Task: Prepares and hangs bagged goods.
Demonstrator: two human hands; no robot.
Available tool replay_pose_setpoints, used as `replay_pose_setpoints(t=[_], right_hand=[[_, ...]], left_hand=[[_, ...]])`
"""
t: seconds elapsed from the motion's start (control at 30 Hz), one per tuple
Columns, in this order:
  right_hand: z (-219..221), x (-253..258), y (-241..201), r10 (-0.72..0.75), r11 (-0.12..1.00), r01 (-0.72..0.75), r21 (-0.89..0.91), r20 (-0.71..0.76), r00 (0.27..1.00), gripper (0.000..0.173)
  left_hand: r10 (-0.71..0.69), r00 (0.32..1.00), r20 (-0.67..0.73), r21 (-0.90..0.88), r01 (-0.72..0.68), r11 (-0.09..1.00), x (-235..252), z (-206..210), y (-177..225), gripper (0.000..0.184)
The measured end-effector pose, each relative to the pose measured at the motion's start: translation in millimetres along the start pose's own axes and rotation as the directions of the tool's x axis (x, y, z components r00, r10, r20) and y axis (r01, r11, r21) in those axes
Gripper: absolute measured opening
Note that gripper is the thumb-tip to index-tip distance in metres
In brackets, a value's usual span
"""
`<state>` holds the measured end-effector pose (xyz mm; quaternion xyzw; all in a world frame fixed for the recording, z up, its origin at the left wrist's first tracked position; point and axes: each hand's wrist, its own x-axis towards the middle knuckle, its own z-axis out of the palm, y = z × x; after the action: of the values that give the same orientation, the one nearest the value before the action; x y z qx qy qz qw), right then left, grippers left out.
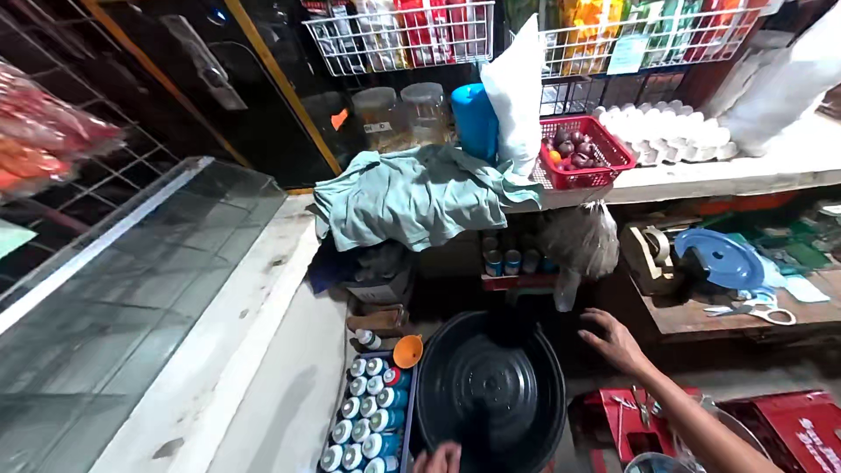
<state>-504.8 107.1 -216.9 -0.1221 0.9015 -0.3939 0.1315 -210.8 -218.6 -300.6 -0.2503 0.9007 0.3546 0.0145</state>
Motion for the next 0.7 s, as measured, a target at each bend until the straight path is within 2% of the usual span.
replay_pose_setpoints(t=[0.07,0.13,0.23,0.33,0.4,0.5,0.57,0.7], right_hand=[[-1.7,16.9,-5.6,-0.025,0.999,0.027,0.034,-0.056,0.998,0.036],[-1.1,26.5,-9.7,-0.035,0.998,0.040,0.056,-0.099,0.994,0.033],[8.2,22.4,-15.6,-0.008,0.997,0.018,0.078,-0.126,0.992,0.031],[27.9,-2.9,-20.0,0.078,0.992,-0.063,0.109,-0.136,0.988,0.031],[45.2,-23.9,-19.6,0.141,0.985,-0.124,0.117,-0.156,0.978,0.030],[64.0,-44.2,-4.0,0.201,0.979,-0.191,0.077,-0.176,0.964,0.029],[66.0,-44.2,11.7,0.225,0.974,-0.220,0.045,-0.215,0.950,0.029],[35.1,-10.5,11.6,0.163,0.986,-0.165,0.031,-0.395,0.904,0.033]], left_hand=[[0.229,0.955,-0.190,0.101,-0.213,0.972,70.9,-31.1,48.7,0.027],[0.454,0.842,-0.292,0.222,-0.402,0.888,142.2,-69.8,99.4,0.029],[0.729,0.641,-0.240,0.377,-0.631,0.679,244.9,-118.1,164.8,0.046],[0.812,0.568,-0.133,0.423,-0.709,0.565,338.1,-143.4,211.8,0.058],[0.812,0.562,-0.159,0.408,-0.711,0.573,391.6,-152.7,235.2,0.058],[0.729,0.629,-0.270,0.366,-0.633,0.682,442.9,-159.2,263.3,0.056],[0.631,0.707,-0.319,0.329,-0.542,0.773,463.6,-153.9,270.9,0.060],[0.464,0.796,-0.388,0.276,-0.380,0.883,473.7,-143.3,278.9,0.071]])
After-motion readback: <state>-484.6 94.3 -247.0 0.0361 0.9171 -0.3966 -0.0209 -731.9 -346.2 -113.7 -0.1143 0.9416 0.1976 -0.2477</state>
